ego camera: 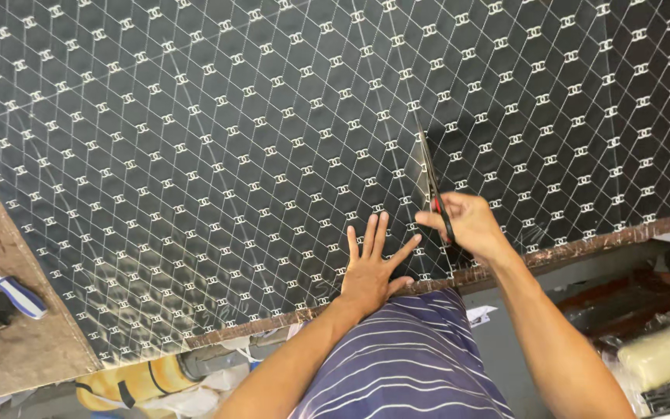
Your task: The person uses shears to cut a large sheet of patterned fabric on a wooden table. They make several long cuts to separate a rectangular piece, then place a newspaper on top of the cut piece and trim the newspaper to match the fabric shape.
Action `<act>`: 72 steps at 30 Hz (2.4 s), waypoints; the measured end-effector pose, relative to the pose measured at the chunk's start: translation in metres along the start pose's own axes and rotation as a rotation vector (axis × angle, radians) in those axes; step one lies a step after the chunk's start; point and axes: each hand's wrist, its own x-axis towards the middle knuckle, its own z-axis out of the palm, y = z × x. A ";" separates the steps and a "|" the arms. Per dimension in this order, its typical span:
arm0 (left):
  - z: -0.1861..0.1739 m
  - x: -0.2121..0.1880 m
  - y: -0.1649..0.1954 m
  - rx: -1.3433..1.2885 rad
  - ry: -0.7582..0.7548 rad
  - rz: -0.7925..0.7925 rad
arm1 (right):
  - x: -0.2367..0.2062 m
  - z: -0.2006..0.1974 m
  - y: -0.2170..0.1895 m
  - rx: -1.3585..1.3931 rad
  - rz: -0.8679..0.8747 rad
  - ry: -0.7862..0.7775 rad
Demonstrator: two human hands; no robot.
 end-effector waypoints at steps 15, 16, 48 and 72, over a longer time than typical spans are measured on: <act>-0.002 0.001 -0.003 -0.027 0.011 0.002 | 0.023 0.004 -0.017 0.013 -0.011 0.024; -0.002 0.001 -0.003 -0.024 0.013 0.007 | 0.029 0.004 -0.021 -0.004 -0.013 0.031; 0.004 0.006 -0.007 0.004 -0.072 -0.003 | 0.046 -0.009 -0.049 -0.086 0.014 -0.019; 0.000 0.001 0.008 0.037 0.041 0.017 | -0.007 -0.041 0.031 -0.001 -0.046 -0.269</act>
